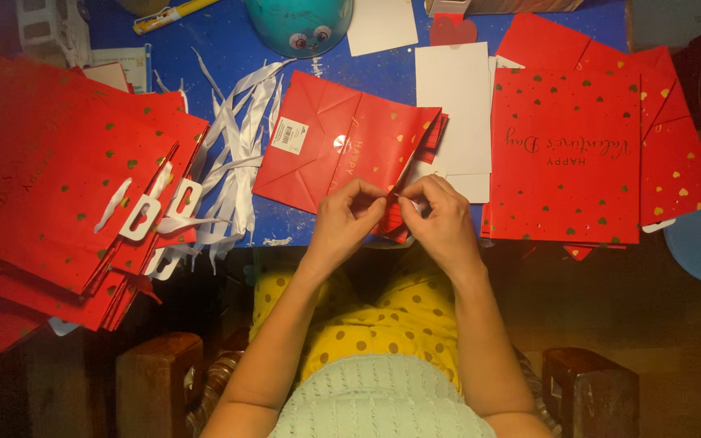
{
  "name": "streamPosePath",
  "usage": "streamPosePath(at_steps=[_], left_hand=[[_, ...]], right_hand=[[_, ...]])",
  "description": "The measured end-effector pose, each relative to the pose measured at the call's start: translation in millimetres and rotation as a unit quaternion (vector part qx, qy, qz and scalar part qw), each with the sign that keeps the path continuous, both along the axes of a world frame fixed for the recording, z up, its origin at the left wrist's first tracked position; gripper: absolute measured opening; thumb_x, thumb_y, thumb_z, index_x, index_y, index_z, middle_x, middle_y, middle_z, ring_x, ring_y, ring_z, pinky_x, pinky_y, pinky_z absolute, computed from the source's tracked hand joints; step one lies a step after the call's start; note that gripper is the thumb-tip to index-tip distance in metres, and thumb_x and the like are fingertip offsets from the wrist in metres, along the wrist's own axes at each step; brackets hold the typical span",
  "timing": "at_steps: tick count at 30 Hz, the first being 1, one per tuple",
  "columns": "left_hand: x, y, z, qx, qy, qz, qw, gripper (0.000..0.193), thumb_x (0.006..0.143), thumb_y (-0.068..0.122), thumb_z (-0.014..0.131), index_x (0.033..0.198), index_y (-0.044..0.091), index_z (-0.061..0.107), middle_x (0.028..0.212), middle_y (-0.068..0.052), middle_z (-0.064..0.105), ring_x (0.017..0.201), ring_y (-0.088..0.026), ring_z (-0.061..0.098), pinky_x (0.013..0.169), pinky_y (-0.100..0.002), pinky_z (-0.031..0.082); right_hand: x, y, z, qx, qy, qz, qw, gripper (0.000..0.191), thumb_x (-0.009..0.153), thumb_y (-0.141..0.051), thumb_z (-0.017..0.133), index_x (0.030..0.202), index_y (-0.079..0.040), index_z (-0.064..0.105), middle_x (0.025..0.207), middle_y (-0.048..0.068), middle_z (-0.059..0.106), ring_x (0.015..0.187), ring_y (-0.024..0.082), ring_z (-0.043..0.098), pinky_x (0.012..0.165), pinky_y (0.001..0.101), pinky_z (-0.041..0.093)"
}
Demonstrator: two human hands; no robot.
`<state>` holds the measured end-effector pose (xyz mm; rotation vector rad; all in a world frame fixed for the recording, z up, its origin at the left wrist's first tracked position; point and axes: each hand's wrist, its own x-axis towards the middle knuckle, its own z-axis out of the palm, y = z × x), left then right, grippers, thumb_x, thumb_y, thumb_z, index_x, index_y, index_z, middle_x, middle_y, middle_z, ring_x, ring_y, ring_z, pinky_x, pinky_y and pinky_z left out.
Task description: The person assembles red Valentine's Day gift bags by inserting white ribbons through the handles and securing them with plastic clips. They handle multiple bags one at a time, folding and adjusting the ribbons before placing the finished bags into a stack.
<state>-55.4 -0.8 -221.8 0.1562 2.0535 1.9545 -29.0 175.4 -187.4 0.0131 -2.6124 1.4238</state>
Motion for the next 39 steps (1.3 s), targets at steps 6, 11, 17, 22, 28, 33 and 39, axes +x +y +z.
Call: streamPosePath(at_steps=[6,11,17,22,28,33,39], left_hand=[[0,-2,8,-0.045,0.077,-0.011,0.996,0.017,0.096,0.014,0.072,0.106,0.000,0.073,0.093,-0.007,0.073,0.084,-0.012,0.069,0.075,-0.027,0.055],[-4,7,10,-0.085,0.096,0.007,0.992,0.026,0.090,0.015,0.074,0.113,0.004,0.073,0.096,-0.008,0.078,0.082,-0.012,0.072,0.074,-0.028,0.056],[2,16,7,-0.136,0.123,0.059,0.981,0.013,0.095,0.015,0.072,0.101,0.003,0.073,0.084,-0.006,0.078,0.075,-0.014,0.076,0.067,-0.028,0.057],[4,16,4,-0.062,0.047,0.059,0.995,0.012,0.101,0.014,0.060,0.106,0.003,0.063,0.090,-0.006,0.080,0.073,-0.014,0.076,0.064,-0.025,0.059],[-4,-4,13,-0.069,0.096,-0.027,0.993,0.013,0.102,0.013,0.062,0.110,0.004,0.066,0.097,-0.009,0.078,0.087,-0.015,0.077,0.076,-0.030,0.060],[-41,-31,28,-0.358,0.284,0.026,0.889,0.036,0.087,0.023,0.077,0.118,0.009,0.067,0.113,-0.013,0.073,0.107,-0.034,0.065,0.091,-0.044,0.052],[-54,-32,24,-0.509,0.368,0.046,0.777,0.070,0.073,0.023,0.078,0.133,-0.003,0.055,0.127,-0.031,0.057,0.113,-0.050,0.058,0.093,-0.050,0.050]], right_hand=[[2,-3,-10,-0.008,-0.012,-0.019,1.000,0.012,0.090,-0.006,0.073,0.093,0.000,0.063,0.086,0.009,0.065,0.073,0.018,0.064,0.063,0.0315,0.050],[5,-2,-24,-0.009,0.007,-0.031,0.999,0.021,0.091,-0.006,0.074,0.106,-0.001,0.059,0.091,0.010,0.069,0.078,0.018,0.068,0.068,0.0318,0.052],[8,-8,-28,-0.131,0.020,-0.068,0.989,0.035,0.097,-0.012,0.070,0.125,-0.003,0.050,0.104,0.008,0.073,0.096,0.018,0.071,0.078,0.0294,0.056],[7,-14,-16,-0.138,0.153,-0.062,0.977,0.049,0.096,-0.028,0.068,0.136,-0.010,0.046,0.136,0.016,0.047,0.118,0.026,0.054,0.100,0.0396,0.047],[3,-17,-15,0.188,0.155,0.002,0.970,0.017,0.092,-0.018,0.074,0.107,-0.011,0.075,0.131,0.008,0.064,0.136,0.038,0.050,0.119,0.0564,0.030],[3,-16,-23,0.166,0.123,-0.002,0.978,0.006,0.092,-0.016,0.073,0.095,-0.011,0.076,0.118,0.003,0.070,0.134,0.030,0.054,0.119,0.0583,0.029],[2,-17,-21,0.165,0.129,-0.006,0.978,0.007,0.093,-0.016,0.073,0.095,-0.010,0.076,0.119,0.003,0.070,0.134,0.029,0.055,0.121,0.0582,0.028]])
